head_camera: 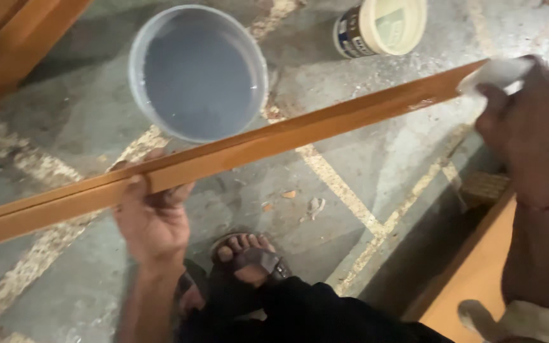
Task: The person holds a long wooden strip and repeatedly wipes its surface with a white cloth, dipping the cloth into a bucket of liquid between applications. The person rotates the strip to treat different sides, maintaining a consistent wet sheen on the wood throughout the process.
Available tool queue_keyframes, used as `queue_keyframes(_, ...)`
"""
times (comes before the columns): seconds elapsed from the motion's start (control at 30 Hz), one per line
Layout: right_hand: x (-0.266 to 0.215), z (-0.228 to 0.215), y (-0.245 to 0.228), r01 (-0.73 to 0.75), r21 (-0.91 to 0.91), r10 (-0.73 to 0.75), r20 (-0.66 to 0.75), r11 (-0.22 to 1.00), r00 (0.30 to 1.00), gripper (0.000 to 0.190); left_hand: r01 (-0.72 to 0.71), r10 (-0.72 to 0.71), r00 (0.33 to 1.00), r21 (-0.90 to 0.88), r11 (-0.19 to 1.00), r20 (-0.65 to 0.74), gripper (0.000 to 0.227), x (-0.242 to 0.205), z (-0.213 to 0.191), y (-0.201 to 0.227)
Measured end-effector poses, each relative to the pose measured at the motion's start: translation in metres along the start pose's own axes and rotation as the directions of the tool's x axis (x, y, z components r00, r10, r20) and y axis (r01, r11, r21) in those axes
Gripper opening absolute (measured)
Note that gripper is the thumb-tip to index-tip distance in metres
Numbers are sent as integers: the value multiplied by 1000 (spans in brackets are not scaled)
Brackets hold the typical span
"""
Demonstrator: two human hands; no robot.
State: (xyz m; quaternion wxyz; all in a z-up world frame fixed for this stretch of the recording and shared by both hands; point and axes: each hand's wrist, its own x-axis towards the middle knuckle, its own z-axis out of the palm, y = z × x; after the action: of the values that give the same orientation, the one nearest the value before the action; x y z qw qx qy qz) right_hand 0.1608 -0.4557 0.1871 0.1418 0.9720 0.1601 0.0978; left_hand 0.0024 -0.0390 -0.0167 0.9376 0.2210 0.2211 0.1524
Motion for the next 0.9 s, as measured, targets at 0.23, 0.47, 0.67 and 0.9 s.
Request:
queue_keyframes(0.23, -42, -5, 76, -181, 245, 200, -51, 952, 979, 18, -2, 2, 1000, 3, 1000, -13, 20, 0, -5, 7)
queue_keyframes(0.47, -19, 15, 39, -120, 498, 125, 23, 859, 992, 13, 6, -4, 999, 38, 999, -54, 15, -4, -8, 7)
queue_keyframes(0.67, -11, 35, 36, 64, 471, -58, -28, 880, 998, 26, -20, 18, 999, 84, 996, 27, 12, -6, -10, 11)
queue_keyframes(0.9, -17, 69, 97, 20, 88, -17, -37, 996, 999, 6, -7, 6, 1000, 46, 999, 29, 10, -4, -4, 9)
